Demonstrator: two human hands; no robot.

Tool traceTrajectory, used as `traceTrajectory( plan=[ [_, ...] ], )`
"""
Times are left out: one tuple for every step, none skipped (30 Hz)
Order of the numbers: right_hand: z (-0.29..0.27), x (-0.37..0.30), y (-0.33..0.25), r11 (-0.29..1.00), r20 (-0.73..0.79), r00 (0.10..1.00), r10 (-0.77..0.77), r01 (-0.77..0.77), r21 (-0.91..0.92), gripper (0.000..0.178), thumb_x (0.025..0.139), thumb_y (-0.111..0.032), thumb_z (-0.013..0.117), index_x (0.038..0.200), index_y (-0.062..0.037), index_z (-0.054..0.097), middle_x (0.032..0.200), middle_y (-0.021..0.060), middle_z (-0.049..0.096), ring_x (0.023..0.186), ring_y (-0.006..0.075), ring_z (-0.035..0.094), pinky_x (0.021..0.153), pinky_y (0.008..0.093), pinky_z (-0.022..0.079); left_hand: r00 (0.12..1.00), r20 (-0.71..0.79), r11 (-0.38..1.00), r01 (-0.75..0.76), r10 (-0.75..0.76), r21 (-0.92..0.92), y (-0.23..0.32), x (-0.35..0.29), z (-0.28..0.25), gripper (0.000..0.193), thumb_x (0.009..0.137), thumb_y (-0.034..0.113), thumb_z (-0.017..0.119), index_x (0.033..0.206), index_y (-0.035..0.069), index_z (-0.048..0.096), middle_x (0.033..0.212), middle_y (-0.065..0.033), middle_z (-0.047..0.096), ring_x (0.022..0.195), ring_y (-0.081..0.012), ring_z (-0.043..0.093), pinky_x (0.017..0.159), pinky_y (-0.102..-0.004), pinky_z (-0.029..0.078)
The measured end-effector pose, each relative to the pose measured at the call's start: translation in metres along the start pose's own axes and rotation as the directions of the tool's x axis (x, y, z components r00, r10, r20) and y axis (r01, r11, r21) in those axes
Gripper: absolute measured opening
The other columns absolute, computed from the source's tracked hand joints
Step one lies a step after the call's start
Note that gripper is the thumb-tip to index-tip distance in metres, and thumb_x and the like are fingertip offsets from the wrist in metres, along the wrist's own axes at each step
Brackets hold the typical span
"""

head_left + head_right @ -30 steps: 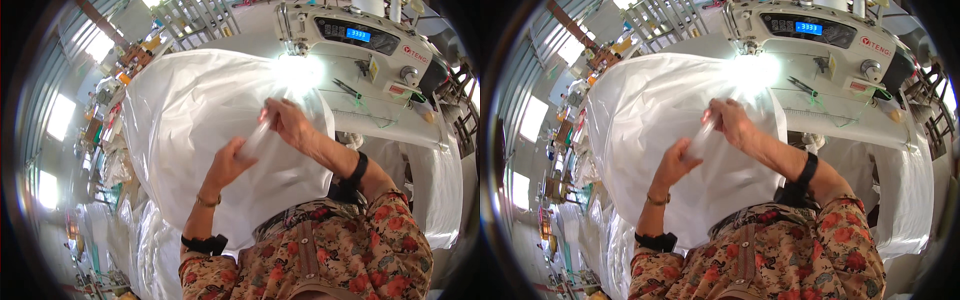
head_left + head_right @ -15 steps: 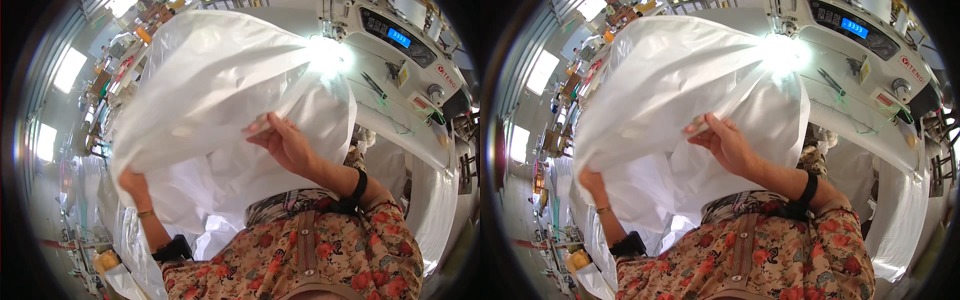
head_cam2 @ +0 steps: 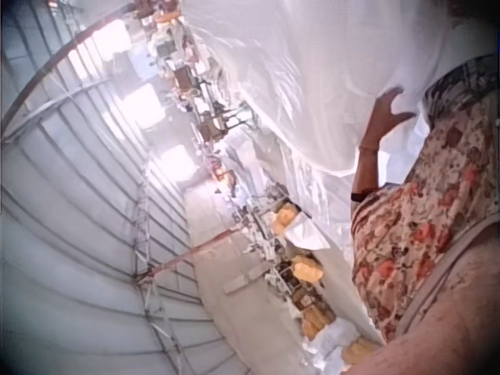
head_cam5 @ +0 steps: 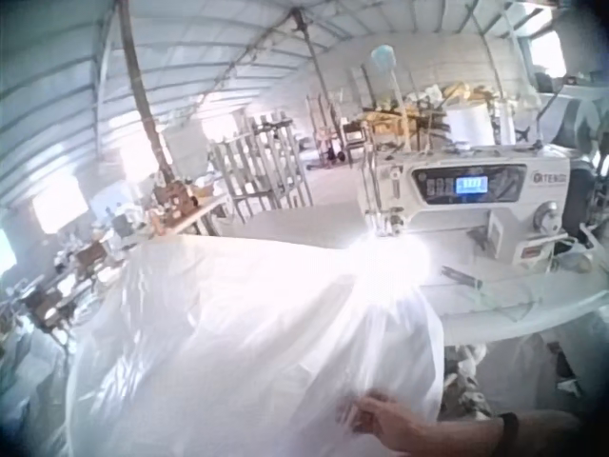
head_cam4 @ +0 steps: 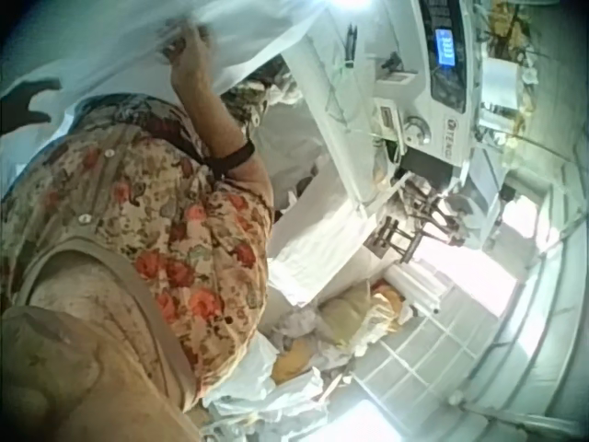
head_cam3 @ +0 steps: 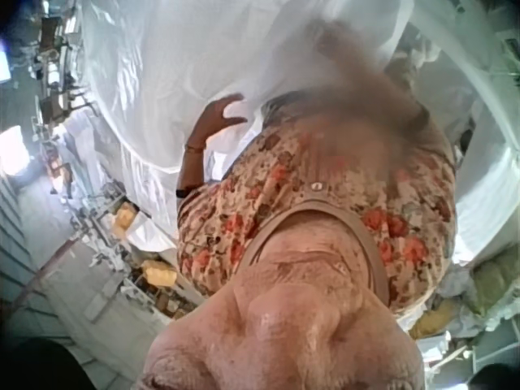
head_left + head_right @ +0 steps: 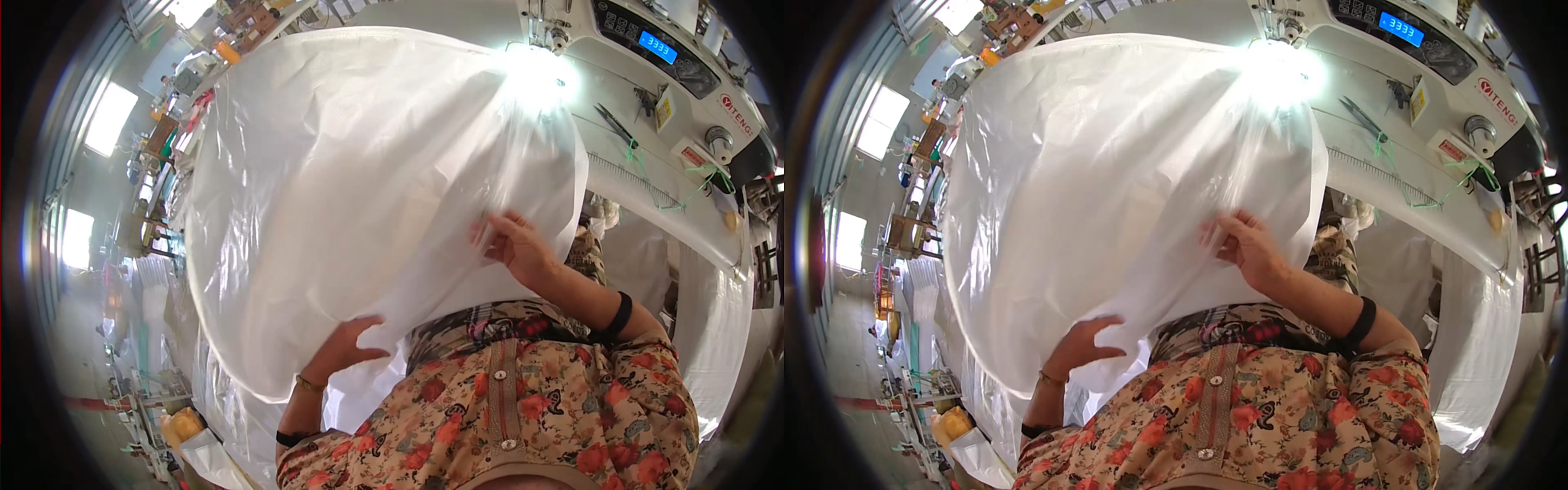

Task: The person folds and aligns the edges of a large white plastic sheet by hand, feeding the material through a sewing machine to stitch the seams. They periodically stop to reposition the sheet and smooth out the folds to continue sewing different sections.

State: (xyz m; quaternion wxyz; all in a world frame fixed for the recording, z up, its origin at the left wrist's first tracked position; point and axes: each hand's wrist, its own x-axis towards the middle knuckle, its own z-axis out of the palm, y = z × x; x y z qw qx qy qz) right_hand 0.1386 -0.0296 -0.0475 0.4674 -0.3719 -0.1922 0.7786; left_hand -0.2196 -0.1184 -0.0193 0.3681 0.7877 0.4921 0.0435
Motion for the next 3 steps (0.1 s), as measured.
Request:
traceTrajectory(
  plan=[
    [-0.003, -0.001, -0.003, 0.997, 0.048, 0.996, -0.071, 0.072, -0.021, 0.026, 0.097, -0.024, 0.057, 0.113, -0.0044, 0.057, 0.101, 0.0112, 0.065, 0.093, 0.0223, 0.065, 0.081, 0.0361, 0.054, 0.999, 0.024, 0.987, -0.043, 0.048, -0.158, 0.025, 0.017, -0.014, 0.055, 0.079, 0.027, 0.077, 0.127, 0.006, 0.060, 0.125, -0.0100, 0.063, 0.113, -0.0252, 0.060, 0.098, -0.0360, 0.047],
    [-0.005, -0.004, -0.006, 0.988, 0.096, 0.984, -0.148, 0.152, -0.034, 0.026, 0.097, -0.023, 0.056, 0.116, -0.0048, 0.057, 0.106, 0.0115, 0.065, 0.092, 0.0235, 0.065, 0.081, 0.0376, 0.055, 0.998, 0.064, 0.940, 0.001, 0.022, -0.340, 0.036, 0.030, -0.017, 0.058, 0.083, 0.027, 0.075, 0.133, 0.005, 0.054, 0.132, -0.0138, 0.058, 0.120, -0.0286, 0.056, 0.103, -0.0366, 0.043],
    [0.000, -0.007, -0.006, 0.993, 0.072, 0.992, -0.103, 0.107, -0.047, 0.029, 0.094, -0.023, 0.062, 0.116, -0.0045, 0.057, 0.114, 0.0142, 0.065, 0.100, 0.0249, 0.066, 0.085, 0.0408, 0.055, 1.000, -0.031, 0.848, -0.014, -0.003, -0.530, 0.047, 0.042, -0.012, 0.052, 0.085, 0.019, 0.071, 0.134, 0.009, 0.055, 0.136, -0.0162, 0.054, 0.121, -0.0290, 0.055, 0.104, -0.0371, 0.042]
  ],
)
